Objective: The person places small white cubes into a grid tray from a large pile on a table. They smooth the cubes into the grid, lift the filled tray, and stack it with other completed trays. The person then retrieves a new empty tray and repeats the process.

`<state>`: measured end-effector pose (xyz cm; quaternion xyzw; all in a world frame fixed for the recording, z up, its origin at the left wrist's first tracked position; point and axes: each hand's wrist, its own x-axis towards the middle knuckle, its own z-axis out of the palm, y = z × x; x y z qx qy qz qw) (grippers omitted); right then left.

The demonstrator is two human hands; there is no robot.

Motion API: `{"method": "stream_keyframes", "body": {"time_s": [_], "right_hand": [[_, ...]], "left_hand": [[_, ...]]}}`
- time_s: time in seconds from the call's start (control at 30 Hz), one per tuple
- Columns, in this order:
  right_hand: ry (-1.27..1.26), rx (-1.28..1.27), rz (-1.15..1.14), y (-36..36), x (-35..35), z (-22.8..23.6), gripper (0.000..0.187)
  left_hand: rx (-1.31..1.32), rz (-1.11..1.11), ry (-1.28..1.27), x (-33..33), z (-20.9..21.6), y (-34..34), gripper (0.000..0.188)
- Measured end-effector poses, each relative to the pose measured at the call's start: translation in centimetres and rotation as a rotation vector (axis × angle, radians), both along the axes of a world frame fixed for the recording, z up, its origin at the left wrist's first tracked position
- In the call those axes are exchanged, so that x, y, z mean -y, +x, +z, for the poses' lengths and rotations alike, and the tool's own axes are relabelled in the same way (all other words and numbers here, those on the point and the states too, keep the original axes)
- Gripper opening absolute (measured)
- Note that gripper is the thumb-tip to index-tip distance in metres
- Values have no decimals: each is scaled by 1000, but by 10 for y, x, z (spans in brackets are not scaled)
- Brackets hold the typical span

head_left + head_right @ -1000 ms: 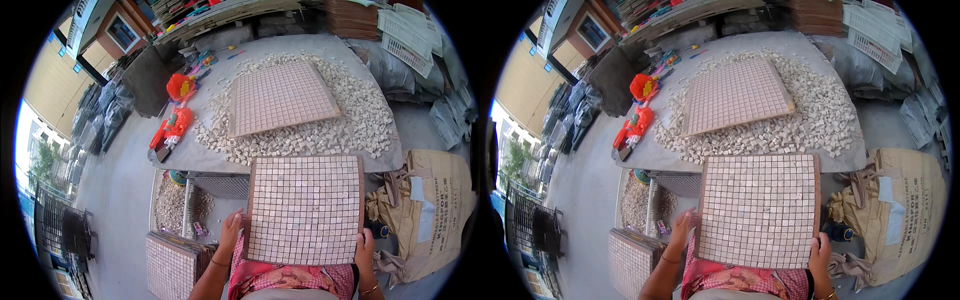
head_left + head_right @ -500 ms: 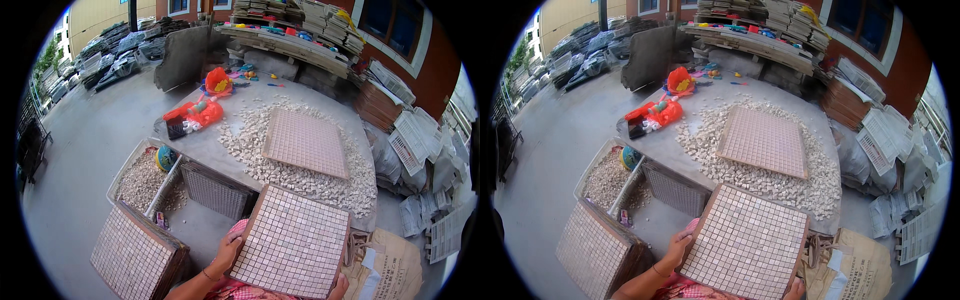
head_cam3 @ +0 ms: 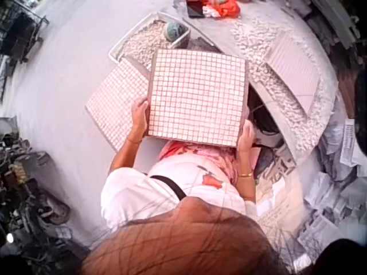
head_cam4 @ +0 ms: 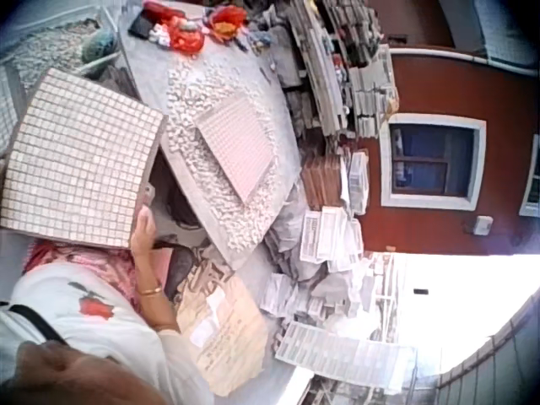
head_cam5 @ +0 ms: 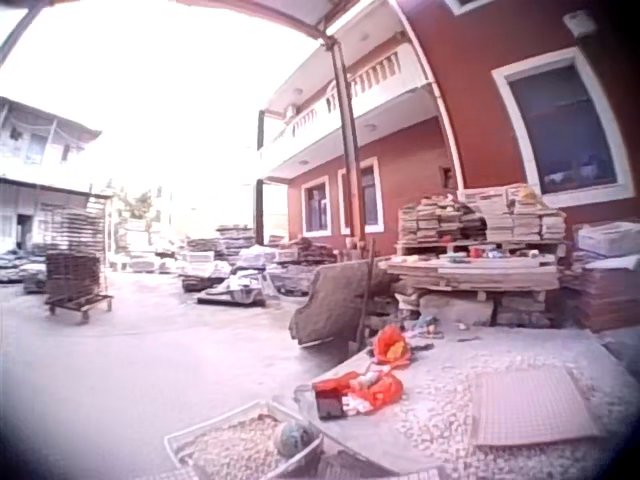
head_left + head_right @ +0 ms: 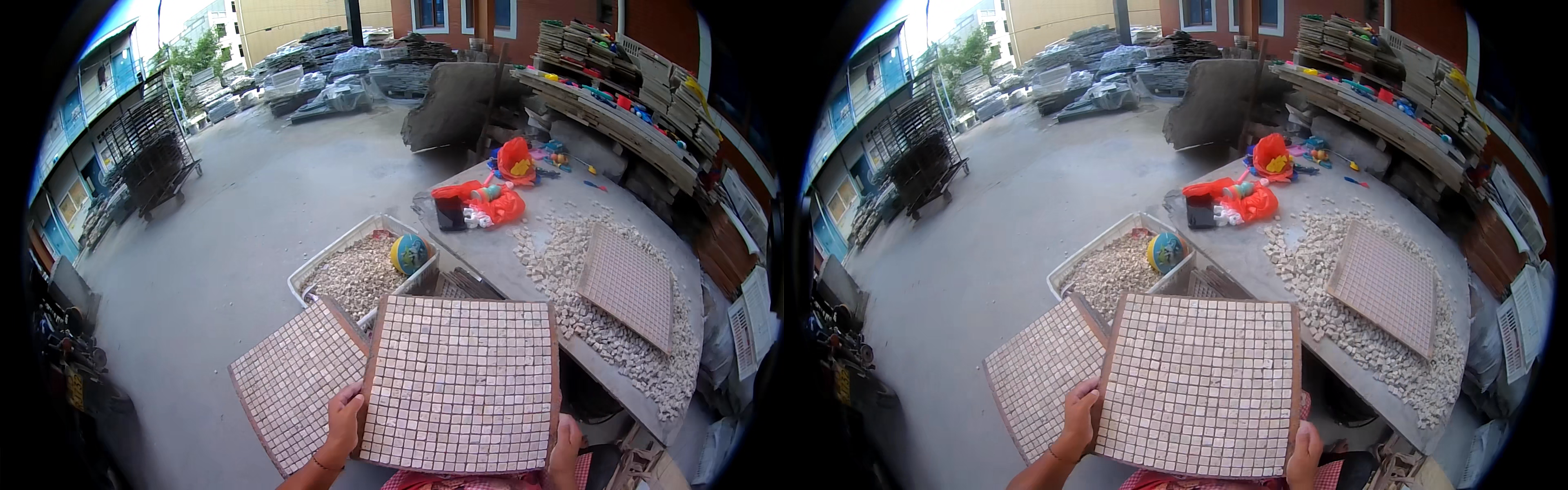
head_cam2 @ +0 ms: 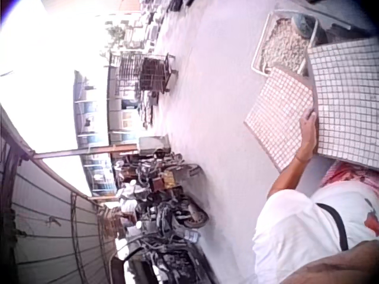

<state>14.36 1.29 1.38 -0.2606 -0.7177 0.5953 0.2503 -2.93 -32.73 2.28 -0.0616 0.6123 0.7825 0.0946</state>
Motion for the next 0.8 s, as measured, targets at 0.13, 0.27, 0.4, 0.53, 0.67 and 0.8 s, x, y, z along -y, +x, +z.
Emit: {"method": "stream_keyframes", "body": {"time_s": [0.13,0.27,0.4,0.53,0.67,0.8], "right_hand": [[11,-1,292,-90,52,-21,29],[181,29,494,-159,116,-14,34],[305,27,644,-201,165,-12,34],[326,35,731,-225,197,-27,35],[370,130,769,-244,200,-26,38],[323,183,843,-248,200,-17,40]], "left_hand": [[-4,284,-43,88,-13,13,36],[6,525,-17,157,-36,38,36],[12,564,-12,187,-26,54,36],[159,603,-202,245,-75,69,31],[228,697,-175,229,-67,54,25],[234,738,-250,215,-45,59,28]]}}
